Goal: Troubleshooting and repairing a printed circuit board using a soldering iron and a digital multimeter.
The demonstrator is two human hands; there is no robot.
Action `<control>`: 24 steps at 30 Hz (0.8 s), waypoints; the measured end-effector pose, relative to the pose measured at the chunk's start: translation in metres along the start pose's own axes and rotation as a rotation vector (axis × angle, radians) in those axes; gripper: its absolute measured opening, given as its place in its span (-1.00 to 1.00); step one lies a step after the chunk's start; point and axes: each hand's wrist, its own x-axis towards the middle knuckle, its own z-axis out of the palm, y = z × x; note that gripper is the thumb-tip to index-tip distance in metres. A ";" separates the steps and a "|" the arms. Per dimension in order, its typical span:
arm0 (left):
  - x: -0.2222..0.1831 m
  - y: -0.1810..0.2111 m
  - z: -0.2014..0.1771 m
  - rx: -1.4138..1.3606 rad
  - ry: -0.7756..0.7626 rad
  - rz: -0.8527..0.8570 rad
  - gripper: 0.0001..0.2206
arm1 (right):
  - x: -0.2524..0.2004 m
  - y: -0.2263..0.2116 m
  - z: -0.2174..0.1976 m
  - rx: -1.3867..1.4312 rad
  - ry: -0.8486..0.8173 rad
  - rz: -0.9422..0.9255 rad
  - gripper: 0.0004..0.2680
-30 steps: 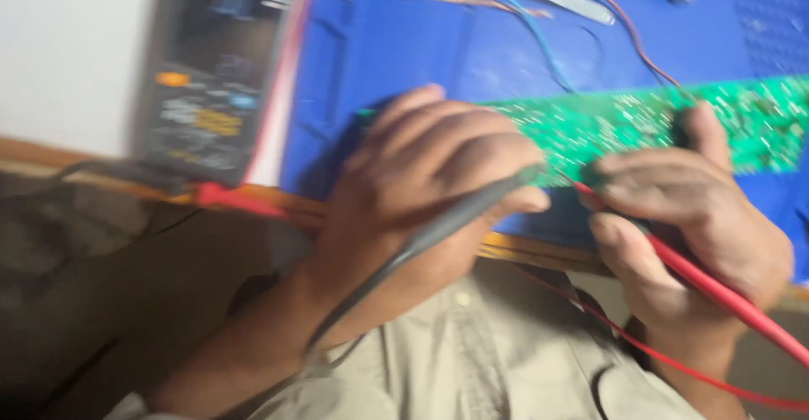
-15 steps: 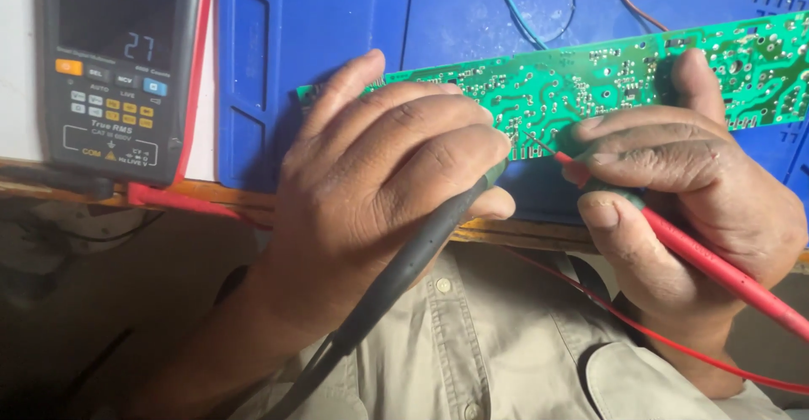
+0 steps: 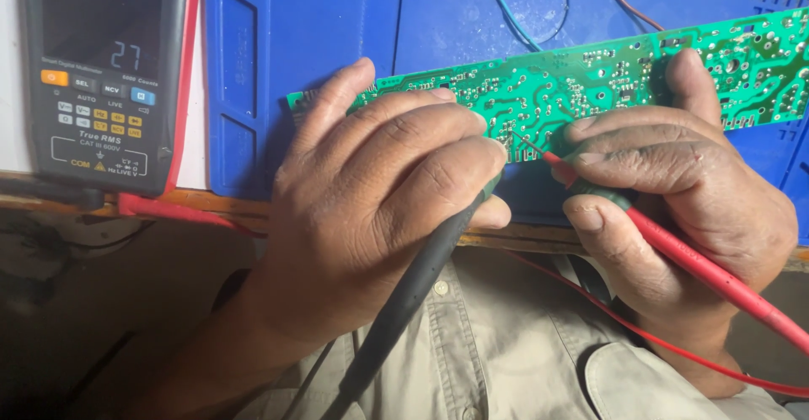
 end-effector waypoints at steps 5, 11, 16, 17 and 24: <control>-0.001 0.000 0.002 0.016 0.008 -0.001 -0.81 | 0.002 -0.002 -0.002 -0.011 -0.026 0.013 -0.92; -0.001 0.000 0.002 0.022 0.016 0.005 -0.82 | 0.002 0.000 -0.001 -0.036 -0.011 -0.021 -0.93; 0.000 0.000 -0.003 -0.027 0.029 -0.001 -0.81 | 0.007 -0.007 -0.002 -0.047 -0.011 -0.023 -0.93; -0.001 0.000 0.000 0.016 0.043 0.000 -0.81 | 0.001 -0.005 -0.008 -0.021 -0.009 -0.061 -0.93; -0.013 -0.001 0.005 -0.008 0.180 0.006 -0.81 | -0.047 0.082 -0.015 0.004 -0.090 0.043 -0.81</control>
